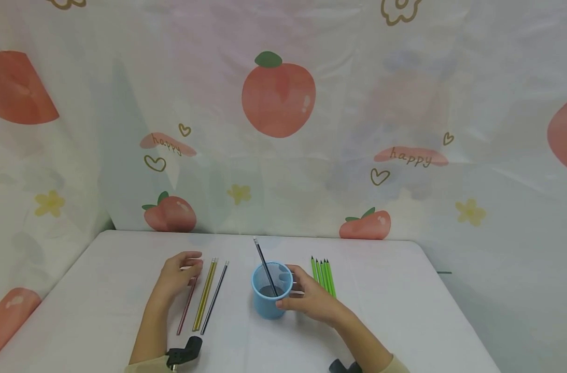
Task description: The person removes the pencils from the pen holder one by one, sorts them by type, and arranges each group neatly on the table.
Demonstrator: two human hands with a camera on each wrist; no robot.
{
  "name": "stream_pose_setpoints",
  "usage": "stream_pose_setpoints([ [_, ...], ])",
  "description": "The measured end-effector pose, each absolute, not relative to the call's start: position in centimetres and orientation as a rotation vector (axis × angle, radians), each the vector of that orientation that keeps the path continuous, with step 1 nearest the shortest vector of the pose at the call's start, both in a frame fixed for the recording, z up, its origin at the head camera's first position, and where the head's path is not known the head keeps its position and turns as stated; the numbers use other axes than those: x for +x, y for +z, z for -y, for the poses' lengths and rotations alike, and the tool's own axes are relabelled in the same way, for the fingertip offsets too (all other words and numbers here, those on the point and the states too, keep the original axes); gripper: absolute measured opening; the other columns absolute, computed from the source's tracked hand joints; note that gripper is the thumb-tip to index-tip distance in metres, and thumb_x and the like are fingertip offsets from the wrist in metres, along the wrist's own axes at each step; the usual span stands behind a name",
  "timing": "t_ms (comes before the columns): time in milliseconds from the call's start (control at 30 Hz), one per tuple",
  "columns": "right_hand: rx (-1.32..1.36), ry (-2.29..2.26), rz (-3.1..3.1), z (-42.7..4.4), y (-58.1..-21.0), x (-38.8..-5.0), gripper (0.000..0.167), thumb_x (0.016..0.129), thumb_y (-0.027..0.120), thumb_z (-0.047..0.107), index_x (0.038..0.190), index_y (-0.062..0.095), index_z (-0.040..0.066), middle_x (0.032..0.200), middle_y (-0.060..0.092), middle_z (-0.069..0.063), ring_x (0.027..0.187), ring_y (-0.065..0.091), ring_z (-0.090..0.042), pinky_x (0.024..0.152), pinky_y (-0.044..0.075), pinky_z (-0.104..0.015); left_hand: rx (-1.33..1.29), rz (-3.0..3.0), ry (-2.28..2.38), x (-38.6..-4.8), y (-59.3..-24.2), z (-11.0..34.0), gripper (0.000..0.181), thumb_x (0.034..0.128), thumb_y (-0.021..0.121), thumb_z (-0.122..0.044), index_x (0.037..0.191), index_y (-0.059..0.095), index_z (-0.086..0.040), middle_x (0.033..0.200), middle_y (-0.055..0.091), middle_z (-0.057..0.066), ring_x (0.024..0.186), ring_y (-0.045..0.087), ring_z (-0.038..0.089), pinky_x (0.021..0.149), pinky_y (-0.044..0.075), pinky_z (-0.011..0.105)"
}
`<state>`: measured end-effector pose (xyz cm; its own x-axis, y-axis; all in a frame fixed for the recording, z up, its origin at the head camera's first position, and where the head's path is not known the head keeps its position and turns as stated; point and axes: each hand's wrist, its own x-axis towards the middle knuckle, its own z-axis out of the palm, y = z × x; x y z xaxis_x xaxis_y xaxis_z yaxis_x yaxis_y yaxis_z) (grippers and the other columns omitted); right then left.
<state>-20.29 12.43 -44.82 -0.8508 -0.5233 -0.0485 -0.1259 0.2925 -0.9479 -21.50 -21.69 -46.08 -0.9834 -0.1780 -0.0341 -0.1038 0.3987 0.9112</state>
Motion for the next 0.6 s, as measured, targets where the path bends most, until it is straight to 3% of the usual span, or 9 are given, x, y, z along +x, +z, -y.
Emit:
stream_pose_setpoints([
  [333, -0.575, -1.571, -2.220, -12.4, -44.8, -20.3, 0.074, 0.086, 0.078, 0.018, 0.148, 0.038, 0.012, 0.147, 0.050, -0.014, 0.132, 0.050, -0.039, 0.109, 0.043, -0.057, 0.021, 2.439, -1.975, -21.2, -44.1, 20.0, 0.040, 0.0995, 0.062, -0.018, 0.137, 0.055, -0.007, 0.130, 0.060, 0.021, 0.116, 0.062, 0.037, 0.095, 0.057, 0.043],
  [600, -0.580, -1.568, -2.226, -12.4, -44.8, -20.4, 0.075, 0.086, 0.079, 0.018, 0.149, 0.038, 0.011, 0.146, 0.050, -0.015, 0.132, 0.050, -0.039, 0.108, 0.043, -0.058, -0.205, 2.368, -2.115, -20.9, -42.9, 18.2, 0.042, 0.0999, 0.062, -0.020, 0.138, 0.053, -0.006, 0.132, 0.059, 0.022, 0.112, 0.064, 0.034, 0.092, 0.058, 0.039],
])
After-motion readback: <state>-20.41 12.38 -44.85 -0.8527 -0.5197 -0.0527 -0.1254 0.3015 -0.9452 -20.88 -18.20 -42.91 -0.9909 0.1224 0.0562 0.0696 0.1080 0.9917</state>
